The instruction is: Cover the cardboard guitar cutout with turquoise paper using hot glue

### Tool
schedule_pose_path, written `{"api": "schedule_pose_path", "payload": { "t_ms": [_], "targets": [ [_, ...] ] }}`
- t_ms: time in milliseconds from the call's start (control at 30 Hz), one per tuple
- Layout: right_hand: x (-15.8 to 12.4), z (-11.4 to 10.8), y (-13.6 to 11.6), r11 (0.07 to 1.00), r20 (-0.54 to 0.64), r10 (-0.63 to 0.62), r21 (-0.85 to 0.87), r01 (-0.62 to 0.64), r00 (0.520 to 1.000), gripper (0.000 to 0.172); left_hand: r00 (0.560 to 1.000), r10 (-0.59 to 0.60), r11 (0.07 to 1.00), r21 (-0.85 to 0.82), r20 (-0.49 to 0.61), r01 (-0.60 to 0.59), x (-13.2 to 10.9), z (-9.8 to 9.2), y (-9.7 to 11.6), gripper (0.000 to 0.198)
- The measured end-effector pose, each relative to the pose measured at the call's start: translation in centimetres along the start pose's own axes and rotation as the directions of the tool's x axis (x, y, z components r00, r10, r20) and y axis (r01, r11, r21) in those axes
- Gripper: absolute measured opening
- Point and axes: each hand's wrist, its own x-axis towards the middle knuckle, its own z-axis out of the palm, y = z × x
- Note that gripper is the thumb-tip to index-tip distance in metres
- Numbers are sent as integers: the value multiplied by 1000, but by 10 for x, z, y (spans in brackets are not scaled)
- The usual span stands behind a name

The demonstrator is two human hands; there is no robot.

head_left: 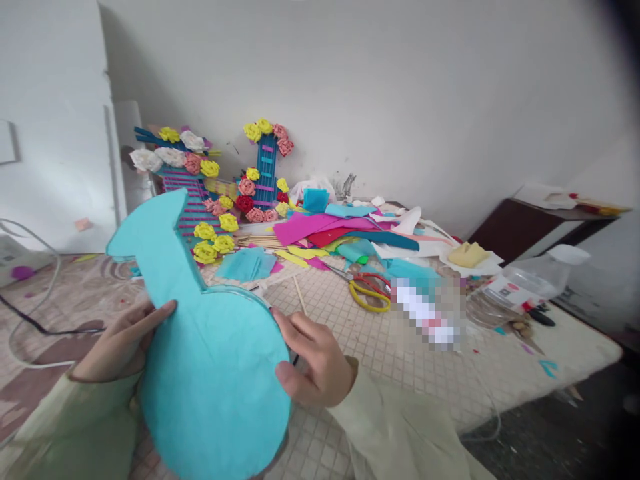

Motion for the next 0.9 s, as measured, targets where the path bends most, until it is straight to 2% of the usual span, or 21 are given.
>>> {"api": "schedule_pose_path", "payload": {
  "t_ms": [67, 167, 333, 467, 600, 767, 900],
  "targets": [
    [1, -1, -2, 985, -15, 66, 162, -63, 998, 52, 1000, -17, 1000, 11, 15, 17, 2, -2, -2, 49],
    [1, 0, -6, 911, -32, 174, 385, -149, 984, 47, 999, -41, 999, 0, 36, 41, 5, -6, -3, 50],
    [1, 1, -6, 830, -11, 219, 527, -181, 976, 44, 994, -79, 997, -10, 77, 80, 7, -9, -4, 49],
    [3, 2, -6, 823, 68, 234, 517, -235, 970, 51, 989, -88, 996, -7, 120, 90, 5, -11, -5, 51],
    [4, 3, -6, 849, 82, 205, 481, -219, 975, 57, 983, -59, 998, -3, 174, 61, 5, -13, -6, 50],
    [5, 2, -6, 905, 61, 123, 404, -137, 991, 55, 973, -42, 999, -5, 227, 45, 6, -15, -8, 37],
    [5, 0, -5, 945, 46, -27, 327, 10, 999, 57, 972, -46, 999, 0, 232, 47, 4, -13, -8, 35]
  ]
}}
